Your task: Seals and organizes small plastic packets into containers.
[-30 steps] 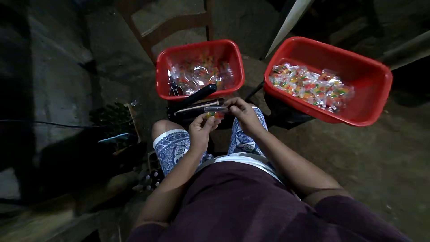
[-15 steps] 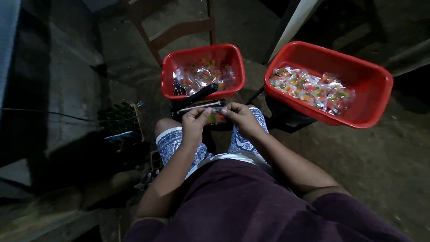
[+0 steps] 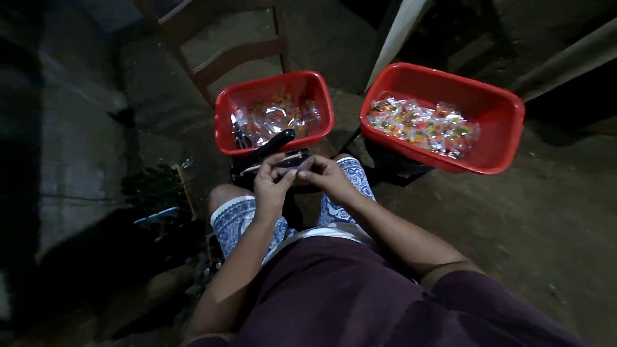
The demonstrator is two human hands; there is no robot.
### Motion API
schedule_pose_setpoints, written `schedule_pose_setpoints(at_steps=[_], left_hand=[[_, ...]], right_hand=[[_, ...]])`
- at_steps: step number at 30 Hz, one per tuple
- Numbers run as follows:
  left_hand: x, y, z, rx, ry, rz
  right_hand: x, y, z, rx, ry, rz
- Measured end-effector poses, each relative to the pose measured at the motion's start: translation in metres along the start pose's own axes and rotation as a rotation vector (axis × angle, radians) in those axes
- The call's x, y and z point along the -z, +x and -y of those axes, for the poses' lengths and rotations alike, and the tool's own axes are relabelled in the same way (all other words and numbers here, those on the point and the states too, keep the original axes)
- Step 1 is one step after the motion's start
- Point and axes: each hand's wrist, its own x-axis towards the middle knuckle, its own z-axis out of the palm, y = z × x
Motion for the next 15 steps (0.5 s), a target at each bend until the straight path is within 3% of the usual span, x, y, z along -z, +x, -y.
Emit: schedule_pose_setpoints(at_steps=[5,10,13,15], left_hand=[[-0.006,0.014,0.029,-0.061,0.139,0.115],[0.01,0.038,0.05,-0.036,0.173,0.023],[0.031,0.059,0.062,-0.114,0.222,-0.11],[0.042,0.076,0.071,-0.193,0.235,-0.197]], right_hand=[[0.036,0.008,-0.013,-0.001,-0.229,-0.091],[0.168,0.015,-0.022,0.062,-0.758,-0.646],[0.245,0.011,-0.017,0.023,-0.885,-0.932],[0.268,0.013,-0.014,0.011,-0.912,-1.008]])
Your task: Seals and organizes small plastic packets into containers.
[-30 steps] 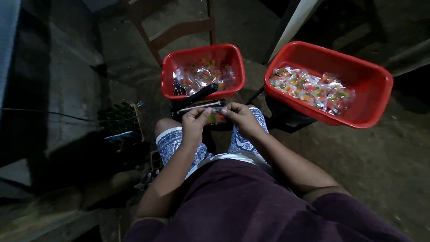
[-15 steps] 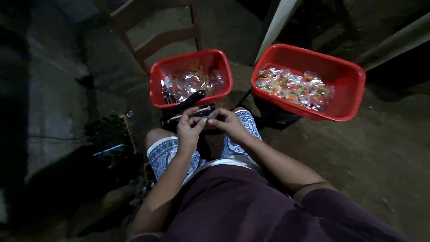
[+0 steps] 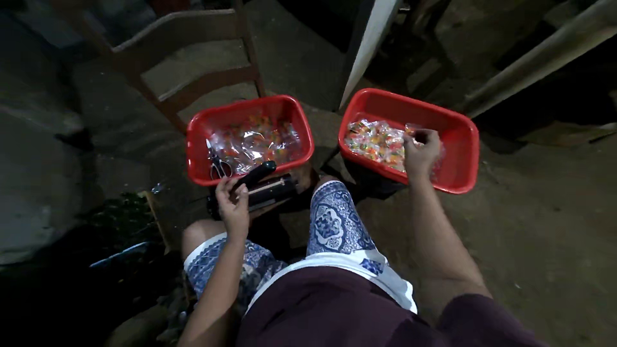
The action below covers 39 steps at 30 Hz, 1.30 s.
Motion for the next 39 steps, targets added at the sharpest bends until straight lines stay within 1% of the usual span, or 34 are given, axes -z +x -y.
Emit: schedule_pose_setpoints(at_steps=[2,4,8,11,13,16,19,22,25,28,33,39], left_hand=[[0.002,0.014,0.012,-0.082,0.03,-0.093],[0.002,0.024,0.025,-0.149,0.067,-0.158],[0.005,0.034,0.043,-0.216,0.127,-0.176],[0.008,0.039,0.043,-0.25,0.137,-0.177],[0.009,0.041,0.042,-0.241,0.106,-0.182],[0.009,0.043,0.041,-0.197,0.072,-0.161],[0.01,0.044,0.042,-0.139,0.018,-0.136],[0.01,0.045,0.044,-0.116,-0.022,-0.119],[0.01,0.047,0.043,-0.106,-0.035,-0.123],[0.011,0.048,0.043,-0.101,-0.062,-0.123],[0.01,0.047,0.042,-0.089,-0.079,-0.117],[0.011,0.046,0.043,-0.089,-0.087,-0.135]], right_hand=[[-0.01,0.003,0.01,0.031,-0.006,0.003],[-0.035,-0.002,0.032,0.093,-0.01,0.079],[-0.113,-0.012,0.065,0.312,-0.009,0.282],[-0.167,-0.012,0.093,0.348,-0.094,0.485],[-0.201,-0.011,0.109,0.376,-0.12,0.539],[-0.238,-0.002,0.136,0.363,-0.166,0.641],[-0.278,0.007,0.154,0.269,-0.28,0.799],[-0.316,0.011,0.15,0.185,-0.328,0.923],[-0.331,0.009,0.156,0.16,-0.49,0.998],[-0.334,0.007,0.166,0.107,-0.606,0.989],[-0.346,0.011,0.149,0.168,-0.604,1.062],[-0.332,0.005,0.163,0.167,-0.648,1.028]])
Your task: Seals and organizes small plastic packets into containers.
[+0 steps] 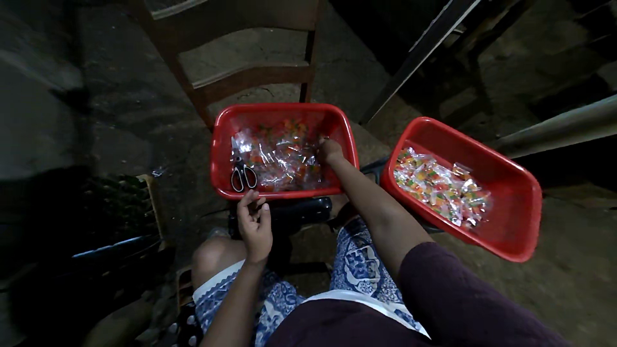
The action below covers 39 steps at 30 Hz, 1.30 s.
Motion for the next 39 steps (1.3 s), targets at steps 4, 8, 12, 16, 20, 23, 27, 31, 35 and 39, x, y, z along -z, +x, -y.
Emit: schedule_pose_setpoints(at_steps=[4,8,12,16,20,23,27,31,35,39], left_hand=[[0.001,0.001,0.0,0.027,-0.021,-0.012],[-0.001,0.002,-0.002,0.045,-0.026,-0.028],[0.002,0.001,-0.003,0.096,-0.067,-0.048],[-0.003,0.014,-0.02,0.249,-0.193,-0.04],[-0.019,0.046,-0.038,0.425,-0.47,0.057],[-0.025,0.07,-0.052,0.509,-0.744,0.104],[-0.019,0.081,-0.065,0.536,-0.815,0.041],[0.003,0.09,-0.048,0.591,-0.849,0.023],[0.031,0.106,-0.036,0.615,-0.795,-0.147],[0.055,0.127,-0.017,0.533,-0.827,-0.42]], right_hand=[[0.004,0.004,-0.008,0.035,0.11,-0.111],[0.026,0.002,-0.015,0.087,0.181,-0.173],[0.062,-0.005,-0.019,0.229,0.203,-0.19],[0.127,-0.059,0.01,0.496,0.356,-0.035],[0.16,-0.127,0.06,0.711,0.542,0.175],[0.166,-0.156,0.097,0.795,0.546,0.281],[0.16,-0.16,0.13,0.818,0.456,0.257],[0.147,-0.145,0.153,0.787,0.508,0.273],[0.121,-0.113,0.174,0.709,0.731,0.221],[0.085,-0.079,0.196,0.666,0.328,0.123]])
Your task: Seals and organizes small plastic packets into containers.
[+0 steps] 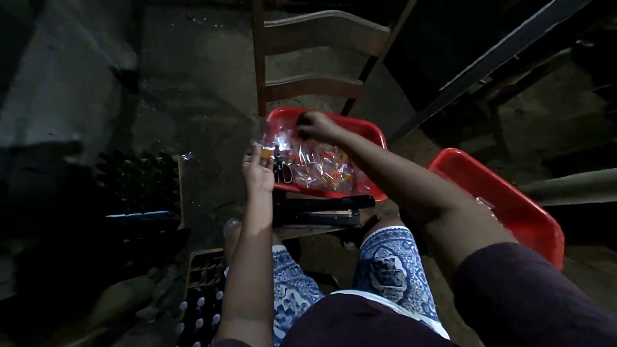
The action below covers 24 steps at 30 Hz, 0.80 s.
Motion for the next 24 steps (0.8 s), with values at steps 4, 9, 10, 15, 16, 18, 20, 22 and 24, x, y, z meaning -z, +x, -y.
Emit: schedule_pose_setpoints(at_steps=[4,9,10,15,16,18,20,22,24], left_hand=[[0.006,0.008,-0.003,0.034,-0.055,-0.027],[0.01,0.007,-0.004,0.081,-0.017,0.098],[0.008,0.007,-0.004,0.085,-0.022,0.094],[0.008,0.01,-0.003,0.053,0.035,0.112],[0.008,0.01,-0.004,0.038,0.06,0.118],[0.009,0.008,-0.004,0.013,0.09,0.123],[0.009,0.007,-0.003,0.0,0.096,0.129],[0.008,0.007,-0.004,-0.001,0.097,0.122],[0.006,0.005,-0.004,0.007,0.091,0.104]], right_hand=[[-0.068,0.029,-0.018,-0.01,-0.415,0.425],[-0.121,0.03,0.01,-0.169,-0.557,0.631],[-0.122,0.023,0.033,-0.293,-0.544,0.618],[-0.109,0.0,0.03,-0.305,-0.414,0.461],[-0.105,0.003,0.026,-0.307,-0.386,0.464],[-0.105,0.013,0.006,-0.322,-0.27,0.42],[-0.116,0.022,-0.043,-0.24,-0.086,0.214],[-0.104,0.02,-0.06,-0.344,0.125,0.171],[-0.079,-0.003,-0.06,-0.37,0.275,0.139]])
